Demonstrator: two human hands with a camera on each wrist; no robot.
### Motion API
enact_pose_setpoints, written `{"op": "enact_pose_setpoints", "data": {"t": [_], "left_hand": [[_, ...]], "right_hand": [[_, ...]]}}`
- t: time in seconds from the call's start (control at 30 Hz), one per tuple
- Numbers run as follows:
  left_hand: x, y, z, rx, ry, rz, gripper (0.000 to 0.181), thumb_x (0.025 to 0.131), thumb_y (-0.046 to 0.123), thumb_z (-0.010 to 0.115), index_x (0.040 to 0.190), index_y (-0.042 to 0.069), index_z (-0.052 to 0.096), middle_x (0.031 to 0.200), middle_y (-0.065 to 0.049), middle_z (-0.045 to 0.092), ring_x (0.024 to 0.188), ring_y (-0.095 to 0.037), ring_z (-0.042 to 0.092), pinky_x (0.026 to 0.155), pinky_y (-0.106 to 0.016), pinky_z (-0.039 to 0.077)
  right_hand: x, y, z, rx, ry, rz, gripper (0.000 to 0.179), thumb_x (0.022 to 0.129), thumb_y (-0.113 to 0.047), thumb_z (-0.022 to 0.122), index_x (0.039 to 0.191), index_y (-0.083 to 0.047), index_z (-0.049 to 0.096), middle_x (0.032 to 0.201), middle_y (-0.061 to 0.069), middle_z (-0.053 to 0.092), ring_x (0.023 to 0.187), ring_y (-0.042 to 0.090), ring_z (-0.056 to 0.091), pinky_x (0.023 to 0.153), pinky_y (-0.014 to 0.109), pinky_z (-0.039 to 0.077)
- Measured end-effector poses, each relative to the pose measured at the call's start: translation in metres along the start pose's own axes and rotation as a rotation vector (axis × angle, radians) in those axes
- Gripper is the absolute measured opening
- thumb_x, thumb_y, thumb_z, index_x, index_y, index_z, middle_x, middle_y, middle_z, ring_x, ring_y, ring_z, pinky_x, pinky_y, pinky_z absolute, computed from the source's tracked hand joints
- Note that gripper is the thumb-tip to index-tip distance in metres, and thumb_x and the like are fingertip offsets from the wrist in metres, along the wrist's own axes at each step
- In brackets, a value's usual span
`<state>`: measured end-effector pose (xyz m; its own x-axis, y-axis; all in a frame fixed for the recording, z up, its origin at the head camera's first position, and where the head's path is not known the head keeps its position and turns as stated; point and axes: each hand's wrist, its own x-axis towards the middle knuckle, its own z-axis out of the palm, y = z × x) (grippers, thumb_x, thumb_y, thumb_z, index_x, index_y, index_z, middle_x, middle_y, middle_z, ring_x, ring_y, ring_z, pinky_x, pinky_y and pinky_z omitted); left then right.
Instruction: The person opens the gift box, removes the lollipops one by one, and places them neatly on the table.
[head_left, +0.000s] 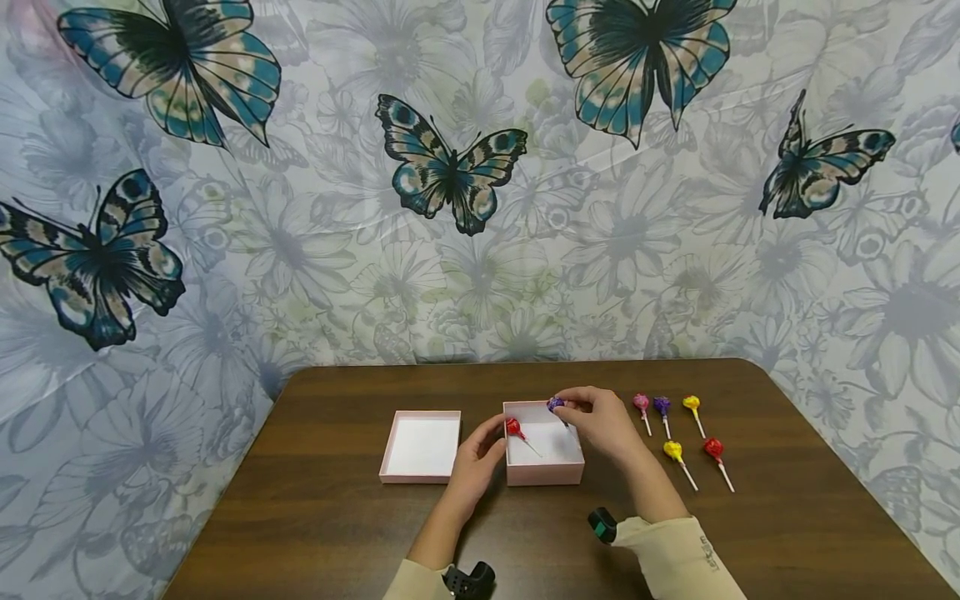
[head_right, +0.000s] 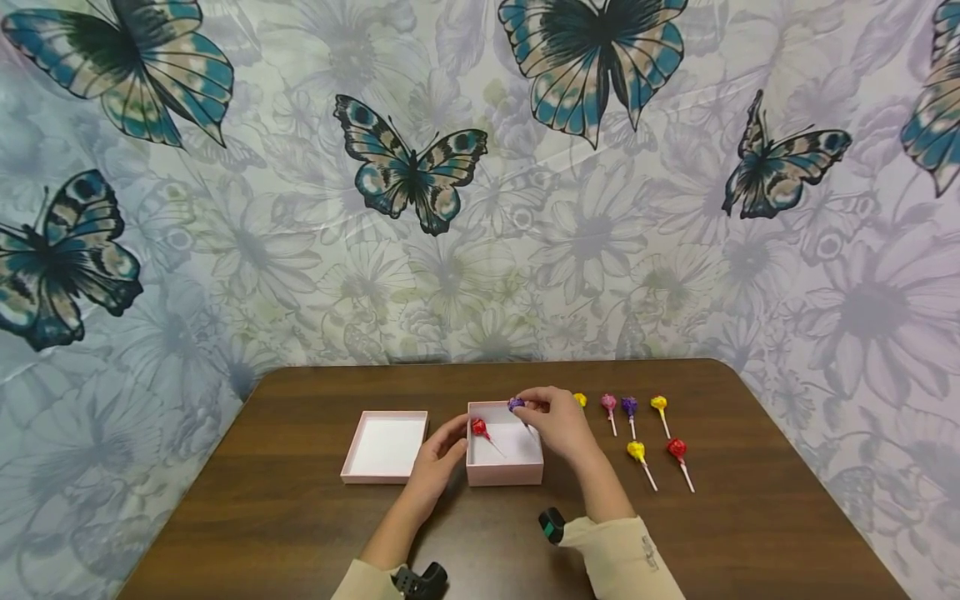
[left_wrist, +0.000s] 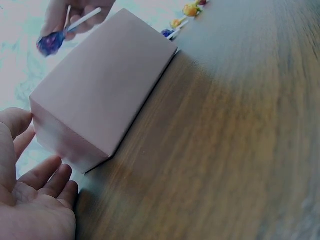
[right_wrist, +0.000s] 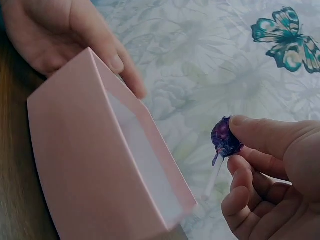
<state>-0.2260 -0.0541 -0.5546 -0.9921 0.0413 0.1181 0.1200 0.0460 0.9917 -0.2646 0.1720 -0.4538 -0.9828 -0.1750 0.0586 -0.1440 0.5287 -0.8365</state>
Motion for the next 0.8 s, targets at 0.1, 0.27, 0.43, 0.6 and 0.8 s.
{"op": "enact_pose_setpoints", "data": {"t": [0.1, 0.27, 0.43, 0.6, 0.8], "left_hand": [[0.000, 0.000, 0.000, 0.004, -0.003, 0.009, 0.044, 0.101, 0.021, 0.058, 0.144, 0.012, 0.053, 0.148, -0.012, 0.054, 0.141, -0.031, 0.047, 0.118, -0.049, 0.037], [0.001, -0.001, 0.000, -0.018, -0.008, 0.003, 0.044, 0.101, 0.020, 0.059, 0.144, 0.013, 0.053, 0.149, -0.011, 0.053, 0.142, -0.031, 0.045, 0.119, -0.050, 0.035], [0.001, -0.002, 0.000, -0.019, -0.010, -0.008, 0.044, 0.100, 0.021, 0.060, 0.144, 0.015, 0.054, 0.149, -0.010, 0.053, 0.142, -0.031, 0.045, 0.119, -0.050, 0.035], [0.000, -0.002, 0.000, -0.018, -0.008, 0.004, 0.043, 0.101, 0.018, 0.059, 0.143, 0.015, 0.055, 0.148, -0.011, 0.053, 0.142, -0.030, 0.046, 0.120, -0.050, 0.034], [0.000, -0.001, 0.000, -0.006, -0.001, 0.008, 0.042, 0.101, 0.017, 0.059, 0.143, 0.016, 0.055, 0.148, -0.010, 0.054, 0.141, -0.030, 0.047, 0.119, -0.051, 0.035]], "right_hand": [[-0.004, 0.004, -0.007, -0.026, 0.036, 0.001, 0.023, 0.091, -0.021, 0.073, 0.110, -0.008, 0.074, 0.094, 0.008, 0.067, 0.079, 0.018, 0.054, 0.060, 0.024, 0.046], [-0.010, 0.013, -0.015, -0.068, 0.073, -0.001, 0.023, 0.092, -0.023, 0.073, 0.109, -0.009, 0.074, 0.091, 0.006, 0.064, 0.079, 0.017, 0.053, 0.058, 0.023, 0.045], [-0.014, 0.021, -0.022, -0.087, 0.095, 0.002, 0.028, 0.092, -0.028, 0.072, 0.111, -0.008, 0.073, 0.093, 0.006, 0.064, 0.080, 0.016, 0.054, 0.060, 0.022, 0.046], [-0.019, 0.027, -0.031, -0.137, 0.136, -0.010, 0.028, 0.092, -0.029, 0.073, 0.110, -0.008, 0.074, 0.090, 0.005, 0.066, 0.078, 0.015, 0.055, 0.060, 0.023, 0.045], [-0.026, 0.036, -0.039, -0.166, 0.168, 0.044, 0.034, 0.092, -0.030, 0.072, 0.114, -0.004, 0.073, 0.090, 0.006, 0.065, 0.078, 0.016, 0.053, 0.059, 0.022, 0.045]]}}
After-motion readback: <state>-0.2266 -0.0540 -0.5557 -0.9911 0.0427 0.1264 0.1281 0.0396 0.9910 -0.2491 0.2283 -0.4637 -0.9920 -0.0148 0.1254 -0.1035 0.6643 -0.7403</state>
